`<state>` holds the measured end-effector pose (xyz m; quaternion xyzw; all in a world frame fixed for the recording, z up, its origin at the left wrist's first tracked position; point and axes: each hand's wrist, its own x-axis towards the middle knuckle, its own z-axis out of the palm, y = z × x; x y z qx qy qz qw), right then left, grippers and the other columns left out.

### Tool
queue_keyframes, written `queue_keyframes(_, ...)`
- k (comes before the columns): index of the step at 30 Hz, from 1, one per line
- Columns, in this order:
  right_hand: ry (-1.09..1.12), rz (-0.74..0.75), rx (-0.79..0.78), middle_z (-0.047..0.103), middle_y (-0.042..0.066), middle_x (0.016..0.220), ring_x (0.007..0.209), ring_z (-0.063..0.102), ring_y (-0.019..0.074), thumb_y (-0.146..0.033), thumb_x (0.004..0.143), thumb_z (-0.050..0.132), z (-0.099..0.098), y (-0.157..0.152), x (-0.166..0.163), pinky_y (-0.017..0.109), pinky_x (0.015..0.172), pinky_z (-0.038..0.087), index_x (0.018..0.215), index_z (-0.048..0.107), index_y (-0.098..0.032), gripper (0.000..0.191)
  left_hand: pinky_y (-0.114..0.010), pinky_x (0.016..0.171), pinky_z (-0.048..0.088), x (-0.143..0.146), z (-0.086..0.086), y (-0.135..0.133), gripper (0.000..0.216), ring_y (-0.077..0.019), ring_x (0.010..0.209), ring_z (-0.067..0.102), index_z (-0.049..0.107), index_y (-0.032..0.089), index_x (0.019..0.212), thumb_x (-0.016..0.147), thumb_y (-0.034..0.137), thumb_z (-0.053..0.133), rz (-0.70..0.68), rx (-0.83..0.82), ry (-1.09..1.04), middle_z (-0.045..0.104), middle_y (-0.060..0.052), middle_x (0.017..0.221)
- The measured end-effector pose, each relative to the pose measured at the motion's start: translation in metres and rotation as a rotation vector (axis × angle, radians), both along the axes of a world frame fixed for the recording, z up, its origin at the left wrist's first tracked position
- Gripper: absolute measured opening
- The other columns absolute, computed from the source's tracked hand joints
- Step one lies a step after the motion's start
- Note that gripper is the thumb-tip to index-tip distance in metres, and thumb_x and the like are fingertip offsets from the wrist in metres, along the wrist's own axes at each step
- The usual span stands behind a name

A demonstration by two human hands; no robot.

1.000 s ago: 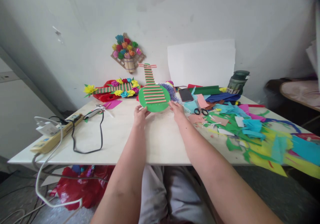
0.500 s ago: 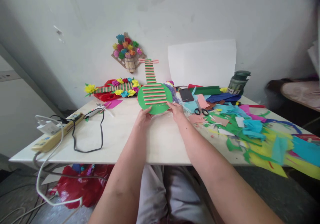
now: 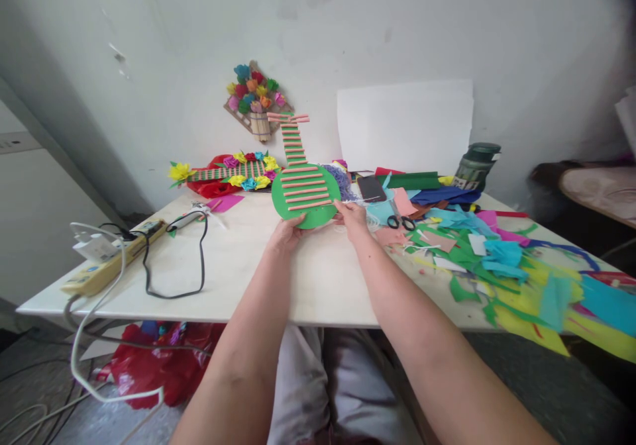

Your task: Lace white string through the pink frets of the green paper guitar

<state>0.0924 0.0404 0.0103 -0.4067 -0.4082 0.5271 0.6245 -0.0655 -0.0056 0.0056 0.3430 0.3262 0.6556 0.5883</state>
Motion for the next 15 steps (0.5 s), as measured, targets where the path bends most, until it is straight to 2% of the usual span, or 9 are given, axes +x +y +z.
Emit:
queue_keyframes(6,-0.104,-0.107,0.050,0.063,0.002,0.071,0.065,0.058,0.0139,-0.039,0.054,0.070,-0.0030,0.0031,0.0021,0.020,0.041,0.047,0.062,0.060,-0.016,0.026,-0.042,0.074,0.055,0.0015,0.0019,-0.0022,0.046,-0.0242,0.088,0.063,0.056,0.015,0.108,0.064,0.003,0.063,0.031,-0.033,-0.022,0.067,-0.008,0.094)
queue_keyframes(12,-0.073,-0.217,0.083,0.063,0.001,0.068,0.060,0.055,0.0106,-0.040,0.054,0.068,-0.0041,0.0096,0.0047,0.020,0.045,0.045,0.062,0.062,-0.014,0.028,-0.041,0.074,0.055,-0.0005,0.0024,-0.0017,0.042,-0.0230,0.085,0.063,0.057,0.015,0.105,0.065,0.004,0.061,0.044,-0.066,-0.061,0.067,-0.007,0.091)
queue_keyframes(15,-0.088,-0.206,0.127,0.064,0.001,0.066,0.059,0.055,0.0109,-0.040,0.056,0.067,-0.0029,0.0089,0.0033,0.021,0.046,0.044,0.062,0.062,-0.014,0.027,-0.042,0.073,0.055,-0.0017,0.0021,-0.0013,0.041,-0.0232,0.085,0.063,0.057,0.015,0.106,0.066,0.005,0.061,0.031,-0.073,-0.073,0.067,-0.008,0.091)
